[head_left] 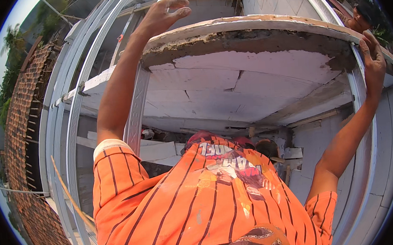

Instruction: The person scoops cement from a bucket using a trowel and applies it to a metal frame on a roof structure. They smooth the cement along the frame and occasionally adjust a wooden plank used as a guide.

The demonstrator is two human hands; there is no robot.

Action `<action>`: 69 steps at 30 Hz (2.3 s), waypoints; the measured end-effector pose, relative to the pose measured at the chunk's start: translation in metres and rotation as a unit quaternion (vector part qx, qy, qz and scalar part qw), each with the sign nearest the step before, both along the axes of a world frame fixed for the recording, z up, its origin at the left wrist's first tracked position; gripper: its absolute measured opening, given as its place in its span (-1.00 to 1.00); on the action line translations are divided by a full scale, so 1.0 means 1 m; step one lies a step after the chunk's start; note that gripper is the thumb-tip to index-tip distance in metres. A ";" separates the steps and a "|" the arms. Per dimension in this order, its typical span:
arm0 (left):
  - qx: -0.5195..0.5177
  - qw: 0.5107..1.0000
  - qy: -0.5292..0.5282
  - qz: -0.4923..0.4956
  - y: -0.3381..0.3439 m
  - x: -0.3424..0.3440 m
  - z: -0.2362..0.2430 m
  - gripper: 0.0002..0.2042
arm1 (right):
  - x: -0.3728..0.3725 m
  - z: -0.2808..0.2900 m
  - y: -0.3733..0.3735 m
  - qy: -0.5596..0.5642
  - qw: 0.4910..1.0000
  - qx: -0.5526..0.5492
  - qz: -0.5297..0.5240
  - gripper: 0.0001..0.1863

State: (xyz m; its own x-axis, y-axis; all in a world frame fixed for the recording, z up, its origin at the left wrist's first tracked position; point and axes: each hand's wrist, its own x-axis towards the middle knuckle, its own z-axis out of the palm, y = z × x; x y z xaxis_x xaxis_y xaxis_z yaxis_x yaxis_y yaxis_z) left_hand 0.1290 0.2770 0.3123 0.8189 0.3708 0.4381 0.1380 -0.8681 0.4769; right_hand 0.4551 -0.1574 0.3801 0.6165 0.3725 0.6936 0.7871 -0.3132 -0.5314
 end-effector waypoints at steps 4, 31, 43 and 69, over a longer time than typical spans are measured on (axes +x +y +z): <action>0.008 0.999 -0.014 0.029 -0.016 -0.025 -0.005 -0.54 | 0.076 0.027 -0.010 -0.014 0.991 -0.103 -0.085 -0.60; 0.126 0.991 -0.027 -0.029 -0.198 0.163 0.011 -0.56 | 0.197 0.036 -0.064 -0.275 0.845 -0.458 0.017 -0.35; 0.140 0.984 -0.108 0.005 -0.180 0.179 -0.019 -0.62 | 0.182 0.032 -0.044 -0.230 0.878 -0.417 0.042 -0.48; 0.118 0.982 -0.145 0.013 -0.171 0.176 -0.026 -0.63 | 0.150 0.039 -0.032 -0.281 0.891 -0.346 0.090 -0.61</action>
State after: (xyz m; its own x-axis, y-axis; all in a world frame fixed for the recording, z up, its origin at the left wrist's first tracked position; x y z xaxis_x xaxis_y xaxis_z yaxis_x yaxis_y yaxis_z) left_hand 0.3054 0.1061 0.2862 0.6385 0.2505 0.7278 0.0506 -0.9572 0.2851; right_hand 0.6050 -0.1893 0.4191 0.1313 0.8889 0.4390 0.9386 -0.2539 0.2334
